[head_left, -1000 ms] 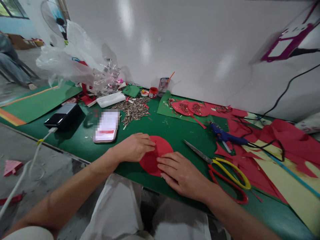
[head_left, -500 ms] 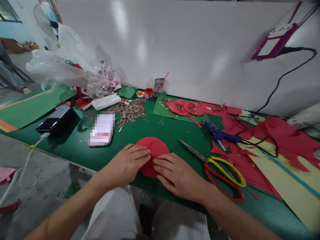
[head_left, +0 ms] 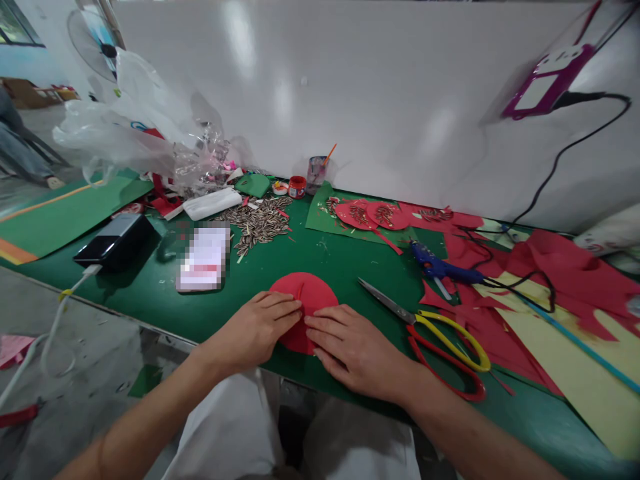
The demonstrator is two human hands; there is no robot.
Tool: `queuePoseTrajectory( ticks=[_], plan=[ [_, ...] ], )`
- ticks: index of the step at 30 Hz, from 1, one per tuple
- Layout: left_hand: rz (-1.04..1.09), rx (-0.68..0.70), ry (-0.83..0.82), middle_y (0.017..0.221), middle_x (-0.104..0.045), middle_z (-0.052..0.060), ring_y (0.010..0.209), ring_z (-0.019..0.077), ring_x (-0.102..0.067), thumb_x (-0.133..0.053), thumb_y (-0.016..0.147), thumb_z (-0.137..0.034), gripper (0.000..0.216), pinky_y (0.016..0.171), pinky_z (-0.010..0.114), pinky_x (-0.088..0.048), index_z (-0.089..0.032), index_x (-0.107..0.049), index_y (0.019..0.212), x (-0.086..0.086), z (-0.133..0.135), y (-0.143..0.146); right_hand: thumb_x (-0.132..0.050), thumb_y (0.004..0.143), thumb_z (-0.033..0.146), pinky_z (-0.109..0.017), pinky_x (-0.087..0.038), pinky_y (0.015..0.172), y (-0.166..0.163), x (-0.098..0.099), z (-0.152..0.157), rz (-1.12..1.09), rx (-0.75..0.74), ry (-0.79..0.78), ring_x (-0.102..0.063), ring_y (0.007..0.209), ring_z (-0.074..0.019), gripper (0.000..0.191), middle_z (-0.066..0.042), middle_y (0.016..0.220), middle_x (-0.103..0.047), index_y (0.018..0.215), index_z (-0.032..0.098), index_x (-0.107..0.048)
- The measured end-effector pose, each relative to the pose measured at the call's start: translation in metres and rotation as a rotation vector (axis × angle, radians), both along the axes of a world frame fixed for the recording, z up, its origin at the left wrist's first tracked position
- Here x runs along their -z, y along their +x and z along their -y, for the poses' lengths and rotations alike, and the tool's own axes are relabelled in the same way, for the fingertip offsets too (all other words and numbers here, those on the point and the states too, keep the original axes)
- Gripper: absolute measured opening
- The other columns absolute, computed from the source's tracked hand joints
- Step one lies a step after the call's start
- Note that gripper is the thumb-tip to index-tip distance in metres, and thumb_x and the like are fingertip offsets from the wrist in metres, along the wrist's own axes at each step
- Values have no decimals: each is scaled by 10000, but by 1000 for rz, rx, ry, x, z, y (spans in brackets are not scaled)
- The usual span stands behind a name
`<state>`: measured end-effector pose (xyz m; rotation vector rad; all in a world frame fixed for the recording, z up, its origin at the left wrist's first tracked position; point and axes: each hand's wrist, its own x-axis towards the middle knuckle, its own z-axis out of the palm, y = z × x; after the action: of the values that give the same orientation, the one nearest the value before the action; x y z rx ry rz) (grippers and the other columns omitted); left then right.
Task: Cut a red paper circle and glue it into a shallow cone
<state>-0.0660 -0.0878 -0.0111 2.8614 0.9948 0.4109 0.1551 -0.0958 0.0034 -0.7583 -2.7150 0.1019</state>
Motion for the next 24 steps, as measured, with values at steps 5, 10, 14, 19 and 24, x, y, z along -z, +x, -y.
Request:
queuePoseTrajectory(
  ticks=[5,10,14,19,24],
  plan=[
    [2,4,-17,1259,-551,63,1160,197,-470,-402,835,-78,385,973,368,-364,-162,-539,1184,-4,-4,0,-471,864,209,-371,-408,893,0,2,0,-1,5,-13,-519,1019,-210,239,-51,1108,-642,1029,150,-633],
    [-17,-20,10,1303,-509,93,1200,200,-435,-396,829,-69,419,977,374,-357,-131,-496,1231,-5,-14,2,-469,864,206,-377,-408,889,0,1,0,-16,2,-18,-521,1019,-217,245,-62,1118,-641,1036,150,-634],
    [-26,-19,11,1280,-531,97,1203,195,-437,-407,835,-85,397,982,371,-351,-129,-512,1215,-1,-17,3,-466,864,207,-372,-416,880,0,0,1,-13,0,-8,-528,1015,-209,251,-80,1105,-645,1041,154,-636],
    [-18,-6,24,1272,-538,93,1193,192,-445,-411,824,-71,402,984,370,-348,-123,-518,1208,1,-17,2,-471,859,203,-376,-415,881,0,1,0,-9,-1,2,-531,1014,-212,248,-71,1104,-646,1036,154,-638],
    [-17,-8,31,1261,-546,97,1181,192,-456,-401,833,-79,392,972,369,-353,-133,-523,1202,1,-17,3,-466,863,210,-376,-415,877,0,1,1,-5,0,14,-534,1012,-207,248,-73,1104,-647,1033,159,-639]
  ],
)
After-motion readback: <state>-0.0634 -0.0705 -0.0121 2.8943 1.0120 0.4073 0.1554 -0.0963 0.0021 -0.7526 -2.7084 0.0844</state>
